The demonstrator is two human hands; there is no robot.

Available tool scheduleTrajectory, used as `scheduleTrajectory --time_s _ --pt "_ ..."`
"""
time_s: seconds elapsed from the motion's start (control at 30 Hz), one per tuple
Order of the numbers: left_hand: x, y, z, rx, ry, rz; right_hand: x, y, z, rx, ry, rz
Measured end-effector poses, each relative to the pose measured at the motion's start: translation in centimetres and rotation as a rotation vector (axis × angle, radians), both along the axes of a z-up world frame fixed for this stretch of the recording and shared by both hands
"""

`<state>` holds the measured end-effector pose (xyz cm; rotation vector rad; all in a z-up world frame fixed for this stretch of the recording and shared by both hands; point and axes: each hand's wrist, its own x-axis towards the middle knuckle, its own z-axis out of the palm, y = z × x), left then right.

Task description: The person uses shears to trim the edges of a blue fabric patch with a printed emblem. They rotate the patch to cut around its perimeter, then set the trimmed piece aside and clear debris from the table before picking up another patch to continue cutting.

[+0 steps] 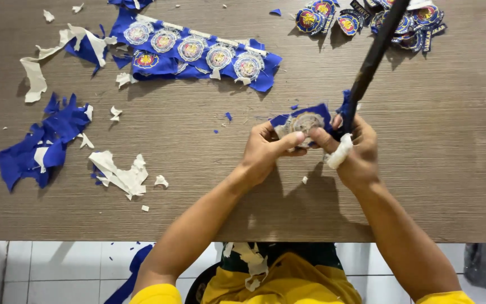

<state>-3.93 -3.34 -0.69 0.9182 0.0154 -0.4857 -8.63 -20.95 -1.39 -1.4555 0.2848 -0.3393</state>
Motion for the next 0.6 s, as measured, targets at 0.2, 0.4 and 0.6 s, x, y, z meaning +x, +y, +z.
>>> scheduleTrajectory --time_s 0.2,0.4,0.6 --pt "1.6 1.1 0.1 0.206 -0.272 0.099 -0.8 2.5 4.4 0.029 0.070 0.086" --pt "3.2 2.6 0.9 0.244 -0.299 0.426 -0.6 2.1 4.7 0.065 0.162 0.102" --pt "2.7 3.2 1.7 0.204 -0.499 -0.229 -0.3 2.0 4.8 0.117 0.164 0.139"
